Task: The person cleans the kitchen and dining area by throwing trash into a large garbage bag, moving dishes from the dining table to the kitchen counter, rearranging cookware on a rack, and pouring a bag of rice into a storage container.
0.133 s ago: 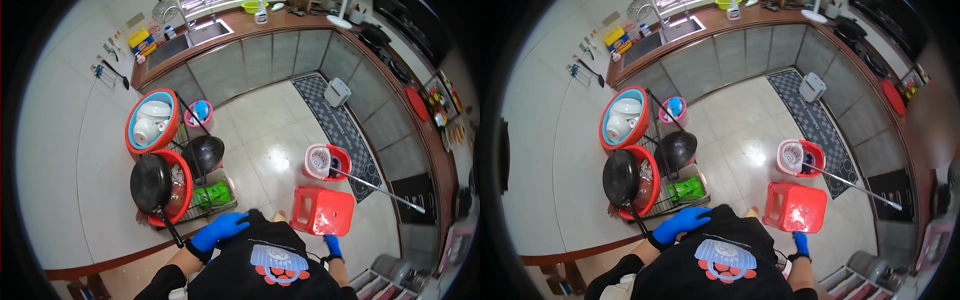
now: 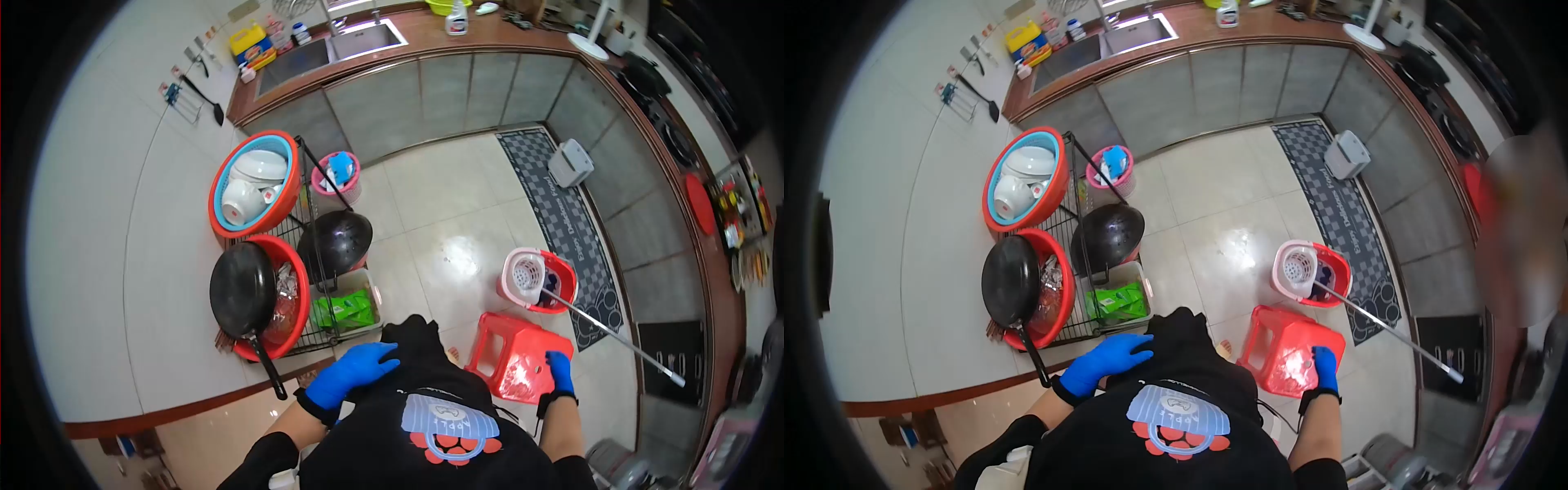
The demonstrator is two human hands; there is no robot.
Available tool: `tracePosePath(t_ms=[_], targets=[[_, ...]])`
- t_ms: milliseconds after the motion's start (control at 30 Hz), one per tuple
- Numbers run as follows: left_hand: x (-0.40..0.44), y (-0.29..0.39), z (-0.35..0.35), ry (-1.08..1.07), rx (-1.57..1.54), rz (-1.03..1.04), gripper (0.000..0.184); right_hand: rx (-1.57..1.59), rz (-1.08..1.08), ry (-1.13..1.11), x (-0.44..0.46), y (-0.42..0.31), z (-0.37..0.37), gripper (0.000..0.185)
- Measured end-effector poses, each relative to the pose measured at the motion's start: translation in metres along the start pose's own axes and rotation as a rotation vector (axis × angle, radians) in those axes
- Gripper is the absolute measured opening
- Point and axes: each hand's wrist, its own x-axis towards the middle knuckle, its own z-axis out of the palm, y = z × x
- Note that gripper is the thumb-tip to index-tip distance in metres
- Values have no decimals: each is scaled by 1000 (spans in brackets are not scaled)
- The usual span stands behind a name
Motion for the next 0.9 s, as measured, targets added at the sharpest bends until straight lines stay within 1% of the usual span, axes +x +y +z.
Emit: tracePosePath(t_ms=[67,100,167,233,333,367,433,467,533,633,667,733,767,833,867,900], targets=[[7,-6,-19,13,-1,-92,51,123,24,9,63,-51,8,28],[15,-4,-25,5,0,-125,51,3,-80,-57,91,-71,4,27],[33,-5,-38,-16,-2,-192,52,119,-257,-110,145,-111,19,26],[57,-19,-48,10,-27,-211,53,287,-92,-170,190,-161,48,26],[100,-37,-74,86,-76,-231,53,190,-92,-344,240,-231,92,26],[117,-42,-89,117,-91,-236,53,-3,-290,-392,281,-215,114,27],[146,-46,-125,150,-81,-257,52,133,-90,-453,285,-271,136,27],[154,-48,-140,155,-74,-277,52,85,-63,-516,295,-287,147,27],[172,-55,-165,253,-159,-256,51,-12,-18,-622,321,-322,157,28],[189,-61,-206,357,-224,-275,49,-2,-7,-622,372,-357,172,27],[192,-65,-219,382,-236,-290,49,3,26,-618,383,-376,173,27],[195,-78,-232,363,-266,-391,47,4,91,-606,404,-421,170,26],[197,-85,-237,357,-282,-440,47,-4,91,-632,423,-435,173,26],[201,-99,-241,423,-305,-506,47,-22,92,-688,468,-452,180,26],[203,-112,-234,452,-315,-541,48,-55,139,-681,491,-463,188,25],[207,-118,-234,482,-326,-580,49,-119,133,-699,514,-478,198,24]])
